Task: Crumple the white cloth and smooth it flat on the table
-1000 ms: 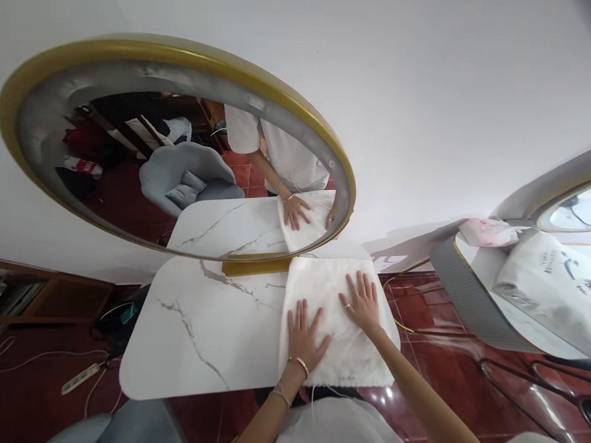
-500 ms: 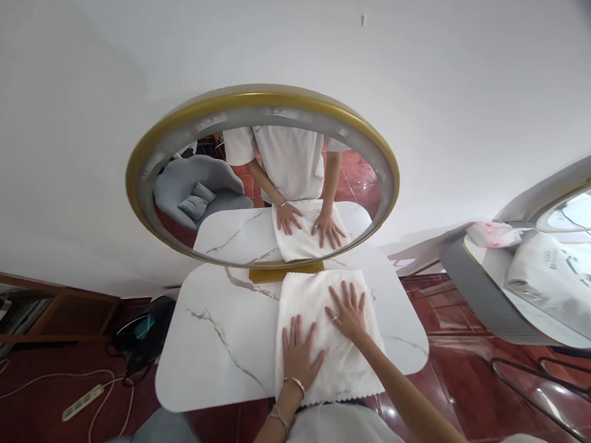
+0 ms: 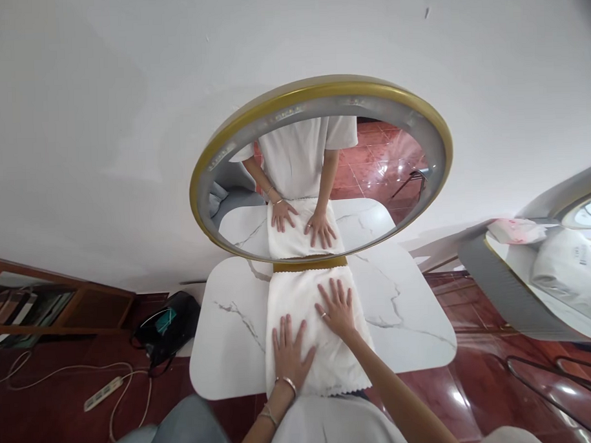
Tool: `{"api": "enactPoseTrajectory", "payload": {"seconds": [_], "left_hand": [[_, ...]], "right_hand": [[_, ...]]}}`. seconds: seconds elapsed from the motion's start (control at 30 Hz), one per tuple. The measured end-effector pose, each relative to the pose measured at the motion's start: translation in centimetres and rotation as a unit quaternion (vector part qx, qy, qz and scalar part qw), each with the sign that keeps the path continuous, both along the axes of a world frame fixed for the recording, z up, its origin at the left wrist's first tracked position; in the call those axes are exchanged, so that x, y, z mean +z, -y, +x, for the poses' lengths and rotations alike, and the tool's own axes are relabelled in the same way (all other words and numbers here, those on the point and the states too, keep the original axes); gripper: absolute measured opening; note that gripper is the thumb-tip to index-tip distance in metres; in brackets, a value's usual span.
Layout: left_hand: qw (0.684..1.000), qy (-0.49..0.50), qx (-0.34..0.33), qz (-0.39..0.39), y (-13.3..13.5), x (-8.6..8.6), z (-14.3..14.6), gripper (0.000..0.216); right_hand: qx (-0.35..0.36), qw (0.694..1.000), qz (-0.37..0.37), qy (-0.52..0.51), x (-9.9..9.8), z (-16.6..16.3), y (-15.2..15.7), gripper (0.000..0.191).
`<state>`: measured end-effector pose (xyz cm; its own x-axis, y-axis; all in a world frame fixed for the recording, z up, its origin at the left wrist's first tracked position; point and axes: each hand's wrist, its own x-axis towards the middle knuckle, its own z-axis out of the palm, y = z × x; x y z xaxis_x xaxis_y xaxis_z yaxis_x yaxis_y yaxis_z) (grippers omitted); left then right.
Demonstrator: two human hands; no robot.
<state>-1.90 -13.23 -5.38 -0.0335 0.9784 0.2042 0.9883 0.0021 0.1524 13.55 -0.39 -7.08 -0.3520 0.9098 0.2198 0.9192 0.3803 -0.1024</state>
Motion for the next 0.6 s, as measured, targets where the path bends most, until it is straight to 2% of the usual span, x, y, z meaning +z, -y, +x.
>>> {"api": "enactPoseTrajectory", "payload": {"seconds": [0.4,0.6], "left_hand": [[0.997,0.004,-0.077,0.019,-1.8,-0.5,2.3,0.068],[0.995,0.015,-0.093,0.02,-1.3,-0.4,1.3,0.067]], "right_hand": [[-0.086,0.996,0.001,0.019,-0.4,4.2,0.4,0.057],[-0.084,0.996,0.004,0.018,-0.5,3.7,0.8,0.06]]}}
